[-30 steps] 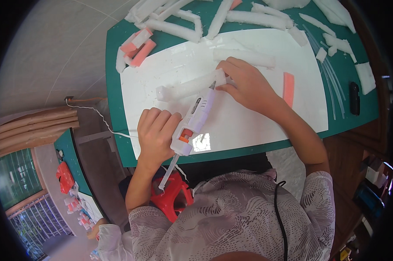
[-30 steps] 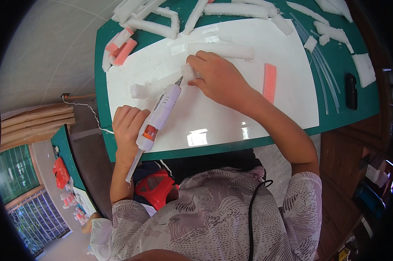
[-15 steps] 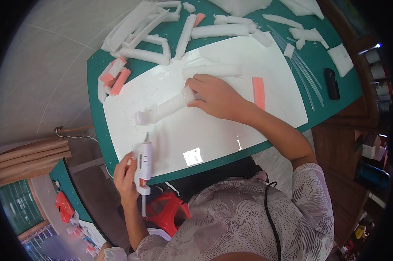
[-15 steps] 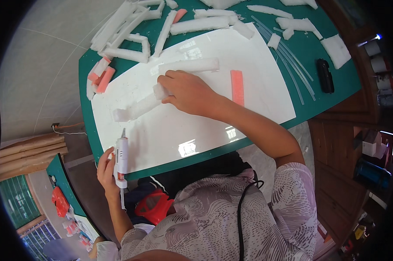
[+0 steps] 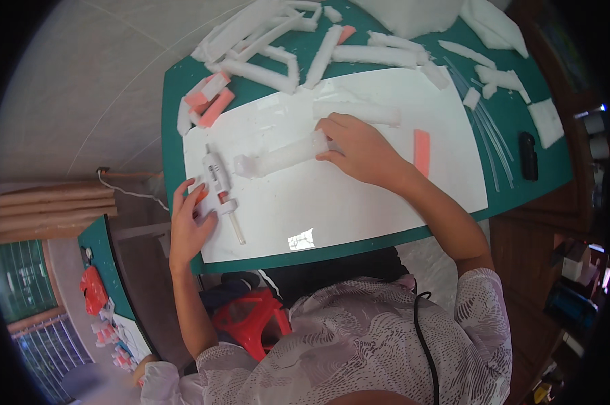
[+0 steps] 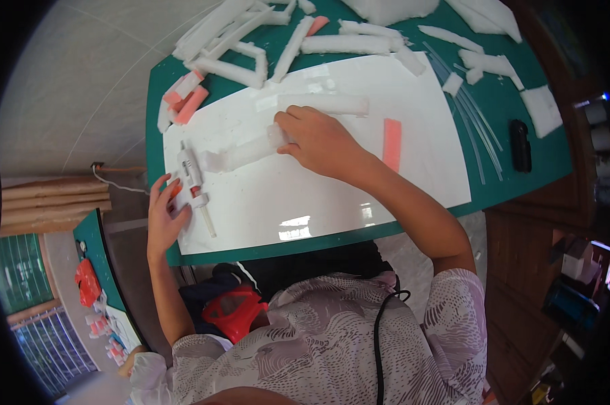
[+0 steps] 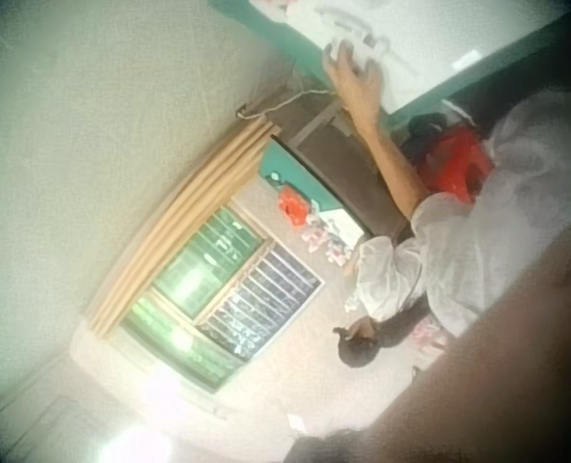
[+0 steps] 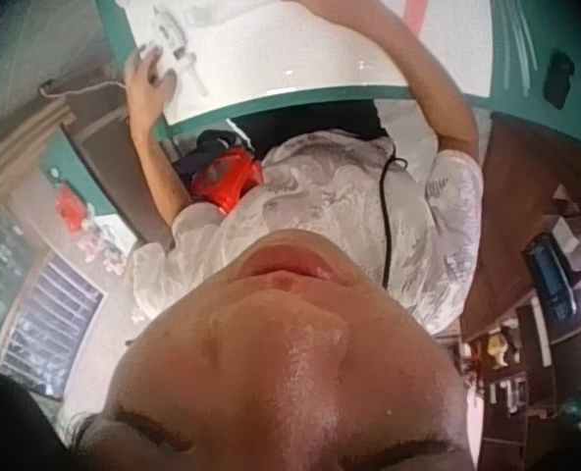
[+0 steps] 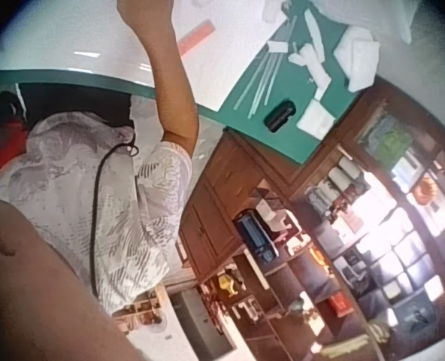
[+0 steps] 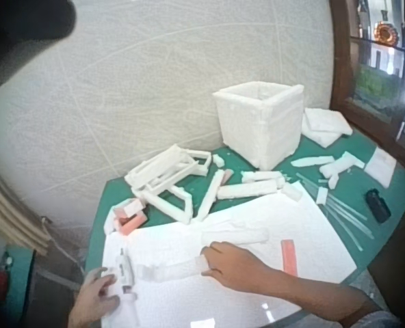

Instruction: Using a hot glue gun to assemble white and pink foam pieces onto a white board.

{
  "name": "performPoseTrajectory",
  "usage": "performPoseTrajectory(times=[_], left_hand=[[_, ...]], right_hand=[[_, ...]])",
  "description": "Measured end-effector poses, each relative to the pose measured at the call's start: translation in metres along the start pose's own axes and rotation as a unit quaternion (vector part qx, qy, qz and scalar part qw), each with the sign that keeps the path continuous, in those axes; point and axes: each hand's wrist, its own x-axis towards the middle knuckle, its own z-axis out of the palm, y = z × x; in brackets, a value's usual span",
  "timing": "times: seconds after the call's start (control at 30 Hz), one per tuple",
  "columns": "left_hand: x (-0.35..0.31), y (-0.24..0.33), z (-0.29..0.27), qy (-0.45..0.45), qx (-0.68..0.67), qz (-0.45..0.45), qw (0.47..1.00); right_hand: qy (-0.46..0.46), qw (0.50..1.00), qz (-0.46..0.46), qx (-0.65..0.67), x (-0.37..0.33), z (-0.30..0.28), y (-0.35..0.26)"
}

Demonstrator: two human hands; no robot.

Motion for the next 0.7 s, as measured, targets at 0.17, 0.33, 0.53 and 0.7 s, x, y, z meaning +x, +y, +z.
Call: performPoseTrajectory(times=[0.17, 0.33, 0.53, 0.7], left_hand=[[0.001, 0.013, -0.023, -0.053, 0.107, 0.076, 0.99], [0.054, 0.085, -0.044, -0.008, 0.141, 0.166, 0.976], [0.152, 0.188, 0.042, -0.145, 0.144, 0.455, 0.867], [0.192, 0.239, 0.113, -0.229, 0.226, 0.476, 0.818]], right_hand=[[0.015, 1.0, -0.005, -0.015, 0.0, 0.001, 0.0], [0.013, 1.0, -0.005, -0.028, -0.004, -0.001, 0.002], [0.022, 0.998, -0.024, -0.044, -0.002, 0.011, 0.006], [0.033, 0.998, -0.044, -0.018, 0.0, 0.016, 0.002]])
